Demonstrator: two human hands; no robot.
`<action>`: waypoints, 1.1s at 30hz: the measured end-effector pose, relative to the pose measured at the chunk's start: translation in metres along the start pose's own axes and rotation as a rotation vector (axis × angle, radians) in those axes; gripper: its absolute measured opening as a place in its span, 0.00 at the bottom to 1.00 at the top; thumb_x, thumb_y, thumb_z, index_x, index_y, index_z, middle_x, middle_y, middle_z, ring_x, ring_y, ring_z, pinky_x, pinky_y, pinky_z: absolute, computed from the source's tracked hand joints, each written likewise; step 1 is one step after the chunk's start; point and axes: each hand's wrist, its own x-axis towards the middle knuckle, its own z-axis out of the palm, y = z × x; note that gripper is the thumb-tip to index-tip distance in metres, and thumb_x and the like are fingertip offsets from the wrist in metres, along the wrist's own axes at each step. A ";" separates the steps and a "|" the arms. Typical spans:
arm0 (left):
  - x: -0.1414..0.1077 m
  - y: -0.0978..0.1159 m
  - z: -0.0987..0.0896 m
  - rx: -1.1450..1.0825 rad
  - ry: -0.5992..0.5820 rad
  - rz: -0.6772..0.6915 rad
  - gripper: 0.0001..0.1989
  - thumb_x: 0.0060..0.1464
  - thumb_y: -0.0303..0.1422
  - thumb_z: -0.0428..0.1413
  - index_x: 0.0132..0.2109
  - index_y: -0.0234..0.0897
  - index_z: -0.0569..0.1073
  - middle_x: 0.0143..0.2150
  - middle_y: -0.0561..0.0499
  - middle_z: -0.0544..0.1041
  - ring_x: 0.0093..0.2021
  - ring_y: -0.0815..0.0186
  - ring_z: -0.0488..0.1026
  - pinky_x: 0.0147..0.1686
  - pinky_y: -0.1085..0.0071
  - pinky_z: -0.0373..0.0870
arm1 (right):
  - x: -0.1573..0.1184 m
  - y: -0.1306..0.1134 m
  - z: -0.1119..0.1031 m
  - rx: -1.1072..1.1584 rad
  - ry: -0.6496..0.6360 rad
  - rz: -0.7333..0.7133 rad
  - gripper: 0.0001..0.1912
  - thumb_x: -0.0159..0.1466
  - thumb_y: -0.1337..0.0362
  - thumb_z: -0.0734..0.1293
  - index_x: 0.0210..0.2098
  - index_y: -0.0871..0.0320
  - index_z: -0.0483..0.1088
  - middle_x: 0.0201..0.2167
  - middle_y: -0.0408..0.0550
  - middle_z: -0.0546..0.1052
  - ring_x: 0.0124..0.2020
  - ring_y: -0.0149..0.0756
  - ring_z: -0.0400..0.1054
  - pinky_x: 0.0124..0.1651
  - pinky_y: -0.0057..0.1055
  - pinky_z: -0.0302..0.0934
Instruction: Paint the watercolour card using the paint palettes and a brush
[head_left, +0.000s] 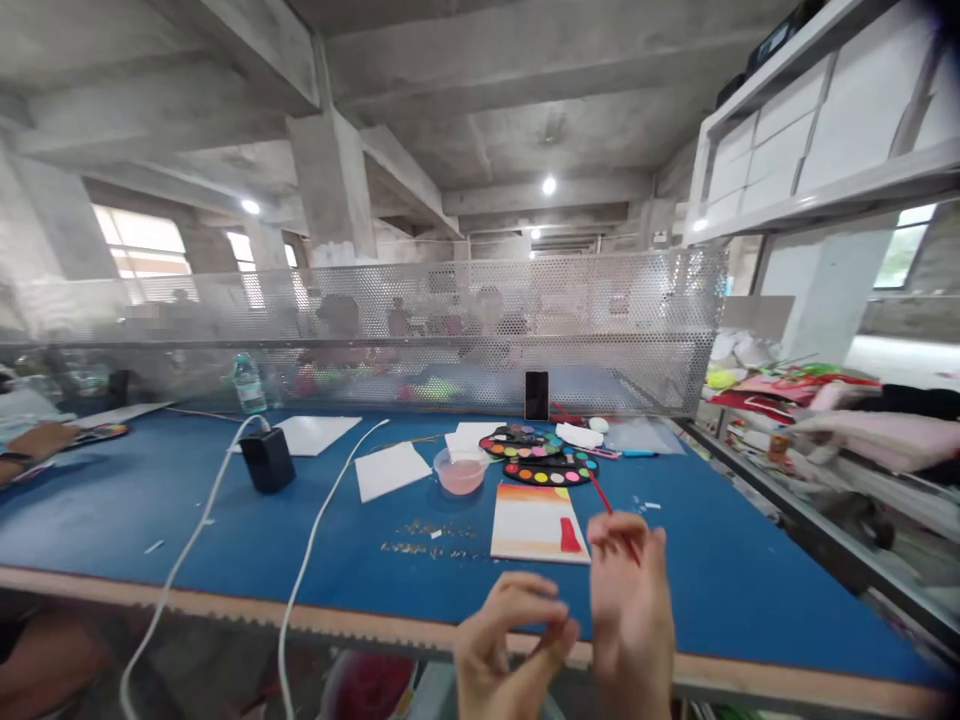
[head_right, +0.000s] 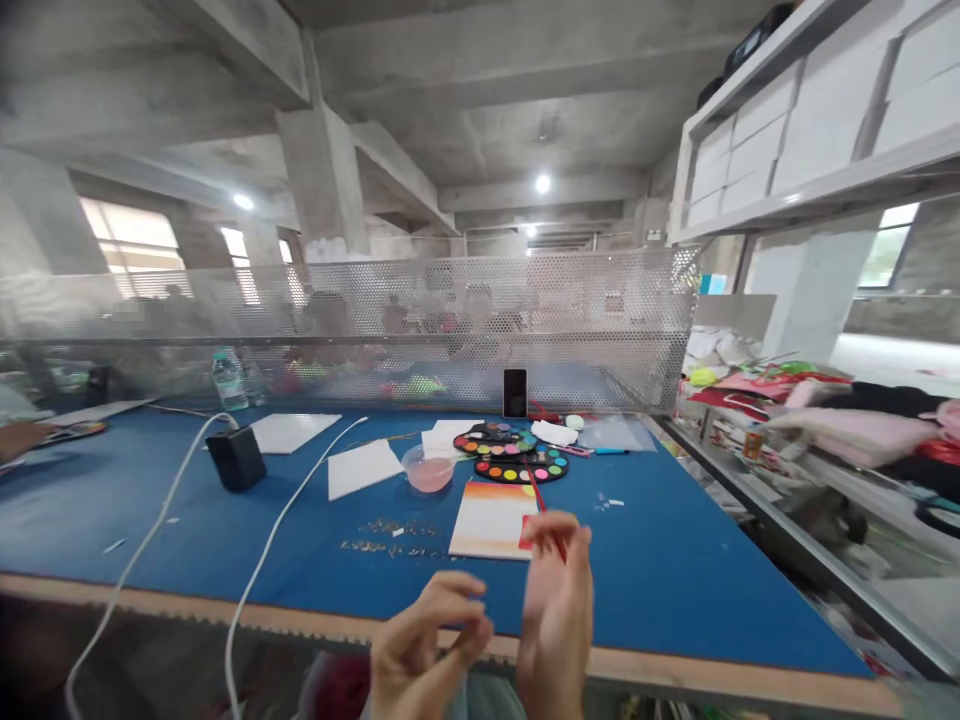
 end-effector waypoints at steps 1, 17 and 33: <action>0.004 0.001 0.012 -0.036 -0.008 -0.039 0.14 0.45 0.44 0.69 0.28 0.39 0.78 0.37 0.46 0.79 0.42 0.63 0.77 0.37 0.73 0.74 | 0.008 -0.003 0.011 0.125 0.004 0.079 0.22 0.65 0.42 0.66 0.29 0.54 0.71 0.26 0.40 0.70 0.30 0.32 0.66 0.37 0.30 0.62; 0.006 0.028 0.040 -0.390 0.062 -0.165 0.19 0.48 0.41 0.68 0.46 0.40 0.77 0.44 0.47 0.82 0.48 0.63 0.79 0.47 0.74 0.75 | 0.008 -0.038 0.053 0.444 -0.034 0.305 0.13 0.70 0.55 0.60 0.32 0.53 0.67 0.30 0.39 0.70 0.32 0.27 0.69 0.42 0.26 0.67; -0.001 0.057 0.023 -0.608 0.033 -0.272 0.22 0.40 0.40 0.72 0.43 0.45 0.77 0.35 0.57 0.78 0.40 0.74 0.77 0.41 0.82 0.73 | -0.018 -0.051 0.069 0.357 -0.086 0.185 0.14 0.71 0.55 0.59 0.31 0.51 0.67 0.30 0.41 0.67 0.33 0.31 0.67 0.43 0.29 0.67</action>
